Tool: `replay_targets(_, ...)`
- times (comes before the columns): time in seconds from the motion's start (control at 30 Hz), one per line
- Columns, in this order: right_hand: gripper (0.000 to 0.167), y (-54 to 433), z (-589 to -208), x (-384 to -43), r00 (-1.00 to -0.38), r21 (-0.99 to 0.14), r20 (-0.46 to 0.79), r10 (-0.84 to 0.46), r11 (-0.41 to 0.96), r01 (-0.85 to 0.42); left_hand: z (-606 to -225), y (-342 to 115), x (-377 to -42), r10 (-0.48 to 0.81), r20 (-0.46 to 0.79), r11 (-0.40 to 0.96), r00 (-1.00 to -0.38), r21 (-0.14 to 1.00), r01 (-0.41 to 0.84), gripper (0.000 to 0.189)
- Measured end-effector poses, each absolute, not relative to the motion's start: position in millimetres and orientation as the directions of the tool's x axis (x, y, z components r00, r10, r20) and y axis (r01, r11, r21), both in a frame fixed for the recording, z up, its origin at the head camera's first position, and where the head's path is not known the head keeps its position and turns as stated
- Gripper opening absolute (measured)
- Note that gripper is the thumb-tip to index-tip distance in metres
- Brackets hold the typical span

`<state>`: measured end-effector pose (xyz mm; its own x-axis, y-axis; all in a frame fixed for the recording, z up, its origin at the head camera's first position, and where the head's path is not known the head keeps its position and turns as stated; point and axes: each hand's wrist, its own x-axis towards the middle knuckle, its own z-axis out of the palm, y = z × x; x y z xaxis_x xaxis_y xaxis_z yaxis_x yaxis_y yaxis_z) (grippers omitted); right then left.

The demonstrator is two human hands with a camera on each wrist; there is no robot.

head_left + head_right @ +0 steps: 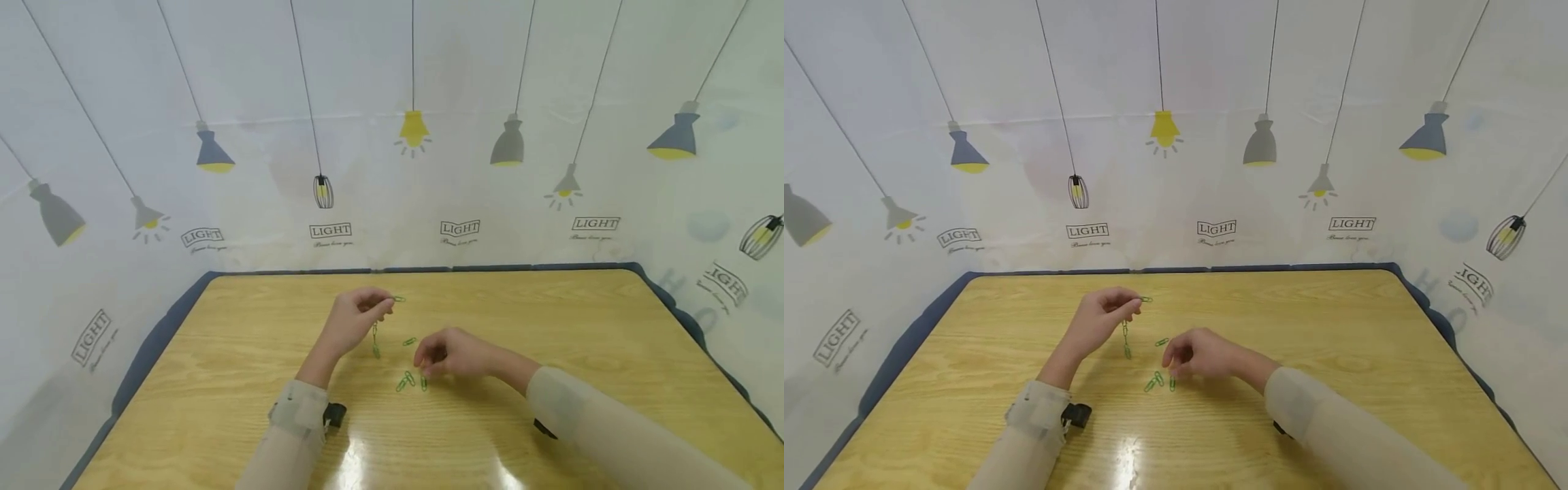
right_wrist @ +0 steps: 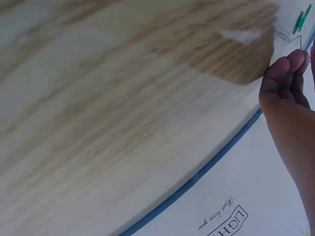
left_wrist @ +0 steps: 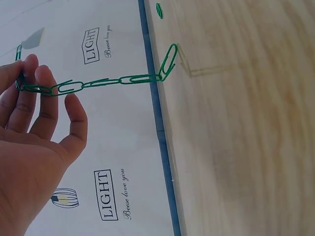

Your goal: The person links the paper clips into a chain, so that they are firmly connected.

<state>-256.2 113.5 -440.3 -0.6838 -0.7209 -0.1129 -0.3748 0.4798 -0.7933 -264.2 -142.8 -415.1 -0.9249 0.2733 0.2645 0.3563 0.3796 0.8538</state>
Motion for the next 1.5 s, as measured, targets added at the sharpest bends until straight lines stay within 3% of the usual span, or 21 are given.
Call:
replay_targets(0.3, 0.015, 114.8, -443.1, -255.5, -0.659, -0.801, -0.180, -0.731, 0.497, -0.333, -411.3, -144.6, -264.8, 0.274, 0.252, 0.381, -0.928, 0.858, 0.345, 0.024)
replay_targets(1.5, 0.009, 112.7, -444.7, -253.6, -0.659, -0.758, -0.206, -0.723, 0.544, -0.360, -416.8, -142.5, -264.9, 0.295, 0.231, 0.337, -0.927, 0.883, 0.326, 0.023)
